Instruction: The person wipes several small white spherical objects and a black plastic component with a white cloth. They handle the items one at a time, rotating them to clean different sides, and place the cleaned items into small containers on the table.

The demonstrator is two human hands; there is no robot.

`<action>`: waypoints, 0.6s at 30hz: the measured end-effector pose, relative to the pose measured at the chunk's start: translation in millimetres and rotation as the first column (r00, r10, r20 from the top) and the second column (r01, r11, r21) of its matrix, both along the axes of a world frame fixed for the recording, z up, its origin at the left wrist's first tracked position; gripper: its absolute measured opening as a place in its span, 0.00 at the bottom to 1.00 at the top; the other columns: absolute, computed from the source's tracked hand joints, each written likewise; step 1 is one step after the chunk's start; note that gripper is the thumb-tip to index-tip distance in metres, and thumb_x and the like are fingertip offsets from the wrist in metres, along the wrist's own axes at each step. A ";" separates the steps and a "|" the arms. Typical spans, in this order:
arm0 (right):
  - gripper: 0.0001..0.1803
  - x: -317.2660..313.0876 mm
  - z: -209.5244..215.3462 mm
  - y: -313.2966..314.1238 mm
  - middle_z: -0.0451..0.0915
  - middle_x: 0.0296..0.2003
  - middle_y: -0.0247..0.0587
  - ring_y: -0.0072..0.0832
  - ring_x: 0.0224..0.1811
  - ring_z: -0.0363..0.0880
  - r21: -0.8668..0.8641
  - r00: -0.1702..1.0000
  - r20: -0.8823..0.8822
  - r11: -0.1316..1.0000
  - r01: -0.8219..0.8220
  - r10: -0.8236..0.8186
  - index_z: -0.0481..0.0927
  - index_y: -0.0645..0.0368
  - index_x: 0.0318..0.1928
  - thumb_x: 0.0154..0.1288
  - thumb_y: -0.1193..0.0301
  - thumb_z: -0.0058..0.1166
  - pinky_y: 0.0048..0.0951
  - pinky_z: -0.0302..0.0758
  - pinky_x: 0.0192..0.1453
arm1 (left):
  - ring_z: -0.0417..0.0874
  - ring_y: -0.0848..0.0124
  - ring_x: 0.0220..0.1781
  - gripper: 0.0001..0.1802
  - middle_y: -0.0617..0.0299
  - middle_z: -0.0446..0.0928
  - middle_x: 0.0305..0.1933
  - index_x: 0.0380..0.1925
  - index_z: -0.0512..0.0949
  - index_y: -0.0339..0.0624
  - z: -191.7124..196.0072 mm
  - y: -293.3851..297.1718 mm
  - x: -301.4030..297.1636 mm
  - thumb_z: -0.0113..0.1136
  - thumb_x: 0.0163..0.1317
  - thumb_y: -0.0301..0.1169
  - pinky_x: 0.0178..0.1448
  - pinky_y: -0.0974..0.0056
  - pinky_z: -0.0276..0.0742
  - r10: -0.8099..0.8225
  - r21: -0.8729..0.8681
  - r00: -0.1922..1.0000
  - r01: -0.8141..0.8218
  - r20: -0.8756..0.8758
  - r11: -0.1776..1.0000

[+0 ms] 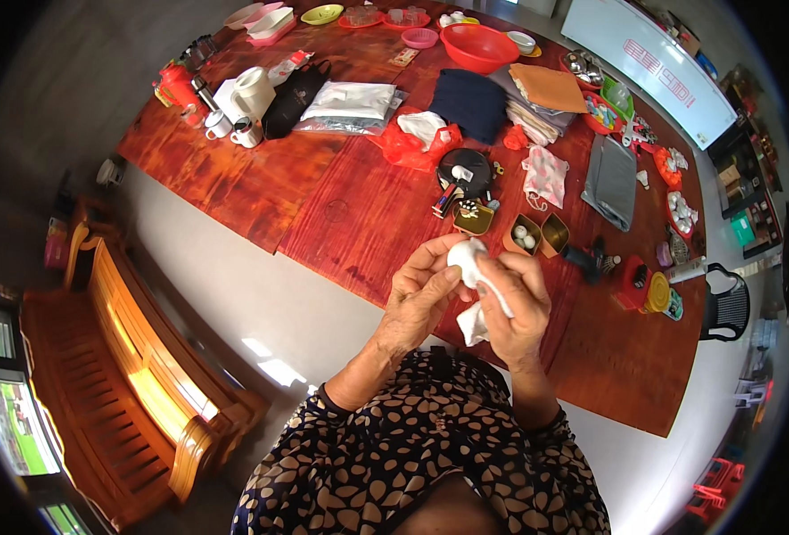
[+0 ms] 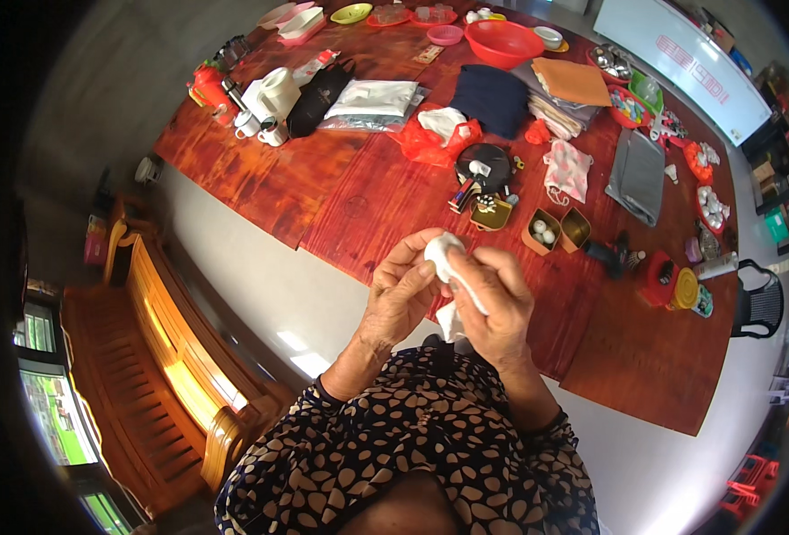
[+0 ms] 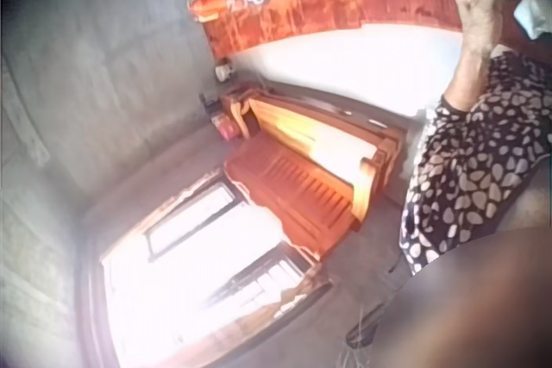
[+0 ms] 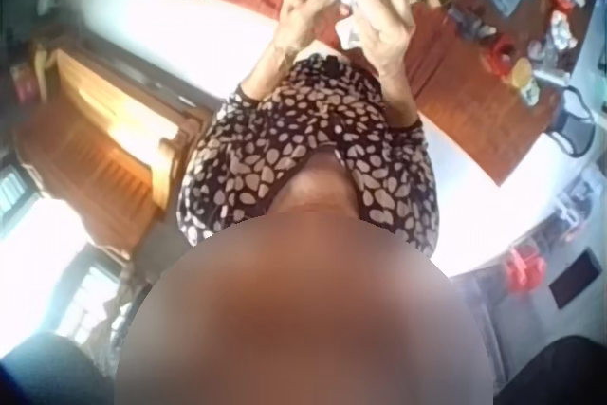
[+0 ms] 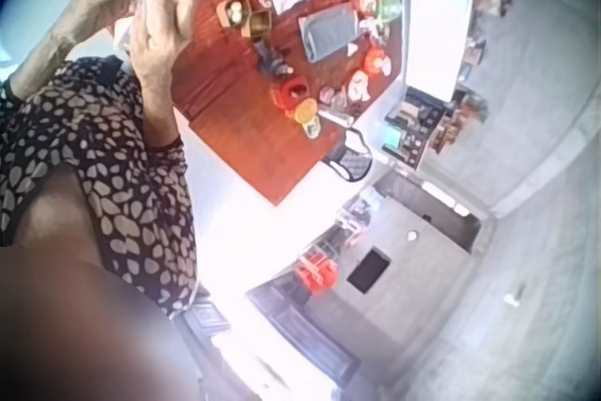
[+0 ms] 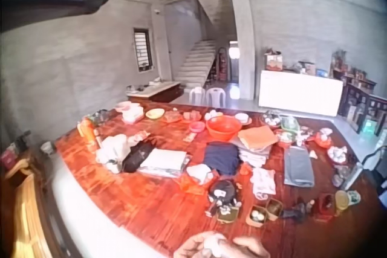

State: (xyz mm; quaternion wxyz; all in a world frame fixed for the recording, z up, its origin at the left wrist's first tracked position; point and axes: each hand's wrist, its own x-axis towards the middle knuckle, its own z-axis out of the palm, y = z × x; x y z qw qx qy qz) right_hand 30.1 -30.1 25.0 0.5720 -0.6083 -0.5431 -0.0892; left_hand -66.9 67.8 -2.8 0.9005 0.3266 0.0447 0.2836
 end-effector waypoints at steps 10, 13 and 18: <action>0.19 5.7 12.1 -0.6 0.74 0.35 0.38 0.24 0.31 0.75 -0.048 0.983 -0.151 0.993 -0.110 0.101 0.81 0.61 0.45 0.52 0.87 0.51 0.23 0.73 0.32 | 0.79 0.70 0.49 0.24 0.58 0.76 0.49 0.51 0.72 0.34 -3.8 -2.5 -17.3 0.64 0.52 0.17 0.53 0.66 0.79 0.037 0.108 0.999 -0.040 0.031 0.993; 0.18 7.0 11.0 -2.5 0.73 0.35 0.38 0.24 0.31 0.75 -0.052 0.974 -0.181 0.987 -0.149 0.138 0.81 0.62 0.44 0.51 0.86 0.52 0.23 0.72 0.31 | 0.78 0.69 0.51 0.25 0.58 0.73 0.51 0.52 0.72 0.33 -1.8 -2.2 -20.7 0.64 0.52 0.16 0.55 0.65 0.77 0.022 0.130 0.999 -0.017 -0.035 0.991; 0.20 -3.5 11.3 -6.4 0.72 0.34 0.37 0.25 0.29 0.74 -0.026 0.988 0.085 0.992 -0.126 0.127 0.81 0.59 0.43 0.47 0.86 0.59 0.25 0.73 0.28 | 0.78 0.68 0.47 0.26 0.55 0.69 0.53 0.54 0.71 0.32 3.9 -6.8 -16.9 0.64 0.53 0.18 0.48 0.67 0.81 0.191 0.440 0.981 -0.154 -0.041 0.885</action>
